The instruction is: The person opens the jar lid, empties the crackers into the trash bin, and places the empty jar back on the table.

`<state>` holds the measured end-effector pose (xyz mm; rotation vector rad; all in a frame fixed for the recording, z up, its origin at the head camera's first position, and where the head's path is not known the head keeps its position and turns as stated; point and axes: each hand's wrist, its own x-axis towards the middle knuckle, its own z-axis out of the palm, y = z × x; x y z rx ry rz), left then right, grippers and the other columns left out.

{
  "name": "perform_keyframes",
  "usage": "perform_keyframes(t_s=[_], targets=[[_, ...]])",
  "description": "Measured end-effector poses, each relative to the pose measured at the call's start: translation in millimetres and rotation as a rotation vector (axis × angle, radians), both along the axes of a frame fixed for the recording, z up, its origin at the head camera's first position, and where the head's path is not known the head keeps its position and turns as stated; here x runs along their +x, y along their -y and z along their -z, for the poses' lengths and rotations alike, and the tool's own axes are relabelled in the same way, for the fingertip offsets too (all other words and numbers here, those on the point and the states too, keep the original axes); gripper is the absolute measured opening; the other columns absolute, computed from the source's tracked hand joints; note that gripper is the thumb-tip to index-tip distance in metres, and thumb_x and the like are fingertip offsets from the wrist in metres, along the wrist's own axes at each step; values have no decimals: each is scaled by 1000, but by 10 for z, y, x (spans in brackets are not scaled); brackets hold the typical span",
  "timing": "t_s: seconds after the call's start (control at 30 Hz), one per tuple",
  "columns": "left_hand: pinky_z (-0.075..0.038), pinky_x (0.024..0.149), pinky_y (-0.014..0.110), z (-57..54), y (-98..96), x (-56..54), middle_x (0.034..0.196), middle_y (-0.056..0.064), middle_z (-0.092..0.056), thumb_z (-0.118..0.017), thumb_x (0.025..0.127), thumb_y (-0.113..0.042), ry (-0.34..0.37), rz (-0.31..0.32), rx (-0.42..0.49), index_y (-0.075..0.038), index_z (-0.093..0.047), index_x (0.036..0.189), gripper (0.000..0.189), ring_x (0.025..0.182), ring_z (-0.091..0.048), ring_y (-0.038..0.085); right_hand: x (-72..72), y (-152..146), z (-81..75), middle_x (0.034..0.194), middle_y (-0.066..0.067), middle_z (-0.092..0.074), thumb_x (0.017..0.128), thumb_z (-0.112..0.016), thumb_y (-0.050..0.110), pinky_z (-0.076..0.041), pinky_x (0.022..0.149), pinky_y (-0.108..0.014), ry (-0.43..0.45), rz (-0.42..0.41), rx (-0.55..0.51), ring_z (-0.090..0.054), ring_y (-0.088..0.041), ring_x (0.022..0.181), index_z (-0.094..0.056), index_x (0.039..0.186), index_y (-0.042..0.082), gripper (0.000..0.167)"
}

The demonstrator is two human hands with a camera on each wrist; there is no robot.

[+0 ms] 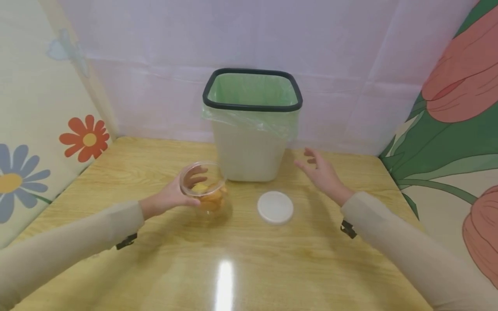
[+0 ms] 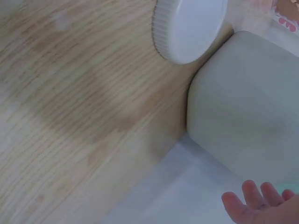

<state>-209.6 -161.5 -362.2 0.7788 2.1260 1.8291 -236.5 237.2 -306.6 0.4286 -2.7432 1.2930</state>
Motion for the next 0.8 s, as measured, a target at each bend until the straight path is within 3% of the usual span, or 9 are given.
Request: perform_keyframes(t_s=[0.17, 0.3, 0.47, 0.53, 0.63, 0.8], targets=[[-23, 110, 61, -44, 52, -7, 154, 23, -17, -86, 71, -33, -1, -11, 7, -7, -11, 153, 114, 140, -20, 46, -32, 5, -111, 137, -35, -41, 103, -50, 22, -36, 102, -60, -58, 13, -76, -41, -49, 124, -29, 143, -13, 57], [-25, 108, 63, -84, 83, -20, 154, 23, -17, -87, 70, -36, -7, -10, 0, -6, -11, 153, 116, 140, -19, 46, -53, 8, -214, 138, -34, -39, 104, -46, 27, -34, 103, -61, -56, 21, -97, -39, -49, 126, -26, 145, -12, 60], [-19, 110, 64, -133, 98, -42, 153, 25, -17, -87, 70, -33, -25, -9, -4, -4, -10, 152, 115, 139, -20, 48, -87, 41, -319, 137, -34, -41, 104, -46, 28, -35, 104, -59, -77, 56, -109, -41, -48, 125, -29, 144, -12, 59], [-21, 110, 63, -165, 109, -46, 154, 24, -17, -86, 71, -31, -29, -8, -7, -4, -10, 152, 114, 140, -19, 48, -107, 56, -364, 137, -34, -42, 104, -46, 28, -35, 104, -58, -83, 71, -116, -42, -47, 125, -29, 144, -11, 59], [-37, 105, 54, -220, 131, -51, 155, 23, -16, -86, 74, -26, -33, -11, -14, -5, -9, 152, 112, 140, -19, 47, -134, 73, -440, 138, -32, -42, 104, -45, 31, -36, 104, -55, -79, 93, -128, -42, -44, 125, -28, 146, -9, 60], [-47, 96, 35, -301, 165, -66, 155, 22, -16, -83, 77, -15, -34, -27, -33, -5, -11, 152, 105, 141, -20, 44, -182, 92, -565, 139, -27, -44, 103, -43, 40, -47, 89, -31, -33, 147, -169, -48, -32, 118, -29, 147, -6, 65]])
